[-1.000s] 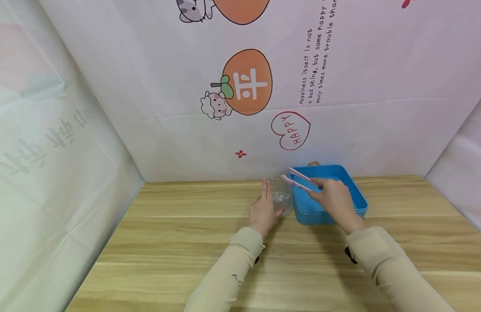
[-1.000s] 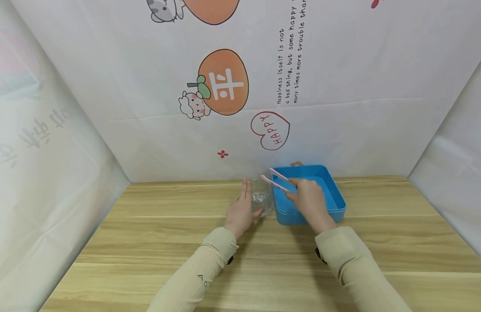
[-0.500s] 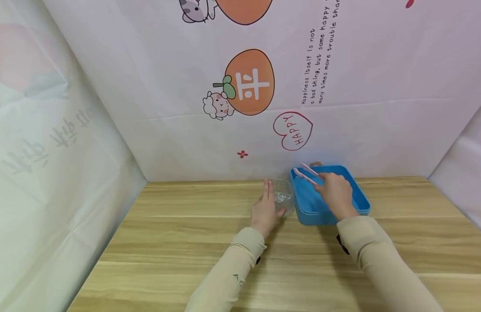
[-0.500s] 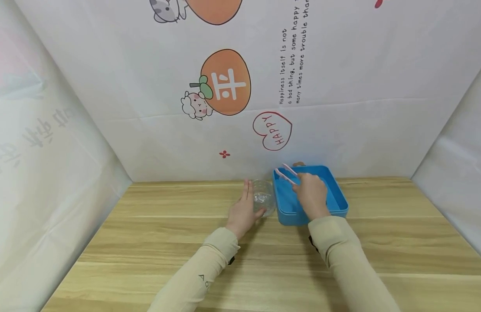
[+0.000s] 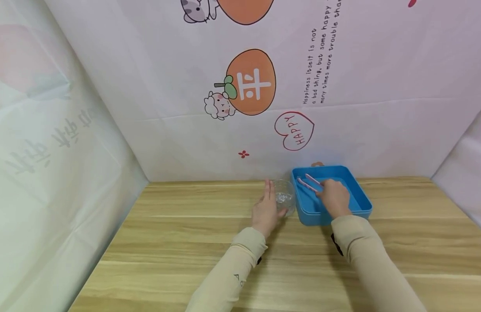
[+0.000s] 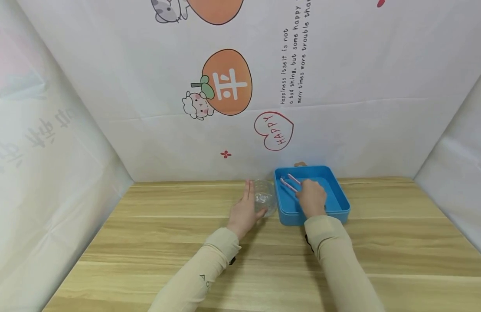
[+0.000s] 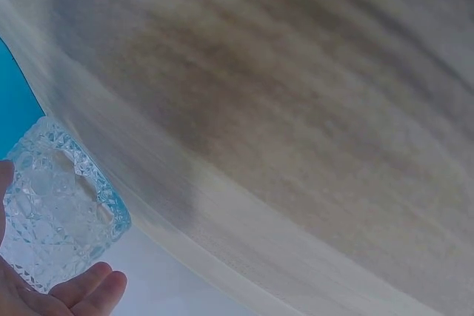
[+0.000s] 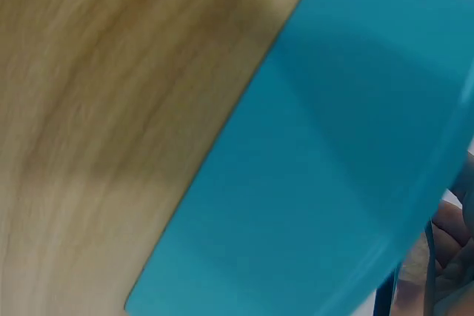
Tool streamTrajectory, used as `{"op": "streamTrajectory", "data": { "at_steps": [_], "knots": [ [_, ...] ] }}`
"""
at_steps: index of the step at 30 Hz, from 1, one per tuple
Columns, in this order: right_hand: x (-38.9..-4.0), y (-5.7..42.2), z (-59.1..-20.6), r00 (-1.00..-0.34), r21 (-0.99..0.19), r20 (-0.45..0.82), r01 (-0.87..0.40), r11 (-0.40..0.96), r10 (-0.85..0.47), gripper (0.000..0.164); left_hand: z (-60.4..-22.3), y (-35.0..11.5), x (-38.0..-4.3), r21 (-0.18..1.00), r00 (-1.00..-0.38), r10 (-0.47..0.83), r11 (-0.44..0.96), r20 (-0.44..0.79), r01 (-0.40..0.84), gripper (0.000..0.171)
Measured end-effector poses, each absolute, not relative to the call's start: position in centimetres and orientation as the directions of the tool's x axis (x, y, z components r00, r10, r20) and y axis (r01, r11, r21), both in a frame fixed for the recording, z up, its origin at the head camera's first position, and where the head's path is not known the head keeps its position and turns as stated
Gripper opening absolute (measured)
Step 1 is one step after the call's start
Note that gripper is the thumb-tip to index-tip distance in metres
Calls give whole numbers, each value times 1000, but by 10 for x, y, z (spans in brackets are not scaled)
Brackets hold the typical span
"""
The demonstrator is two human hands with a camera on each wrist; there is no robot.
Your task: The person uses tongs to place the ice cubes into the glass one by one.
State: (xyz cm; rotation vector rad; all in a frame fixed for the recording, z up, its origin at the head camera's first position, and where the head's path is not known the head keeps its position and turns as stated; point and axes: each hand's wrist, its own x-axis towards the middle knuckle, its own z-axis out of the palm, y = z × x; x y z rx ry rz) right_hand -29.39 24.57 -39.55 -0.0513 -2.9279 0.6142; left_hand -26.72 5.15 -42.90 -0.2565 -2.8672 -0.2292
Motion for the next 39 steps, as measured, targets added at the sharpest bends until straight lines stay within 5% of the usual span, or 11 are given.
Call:
{"op": "streamTrajectory", "data": {
  "at_steps": [39],
  "knots": [
    [-311,223,-418,-982,-417,136,62,907,130,34,-433,50,-270,157,-945,165,964,283,216,93]
  ]
}}
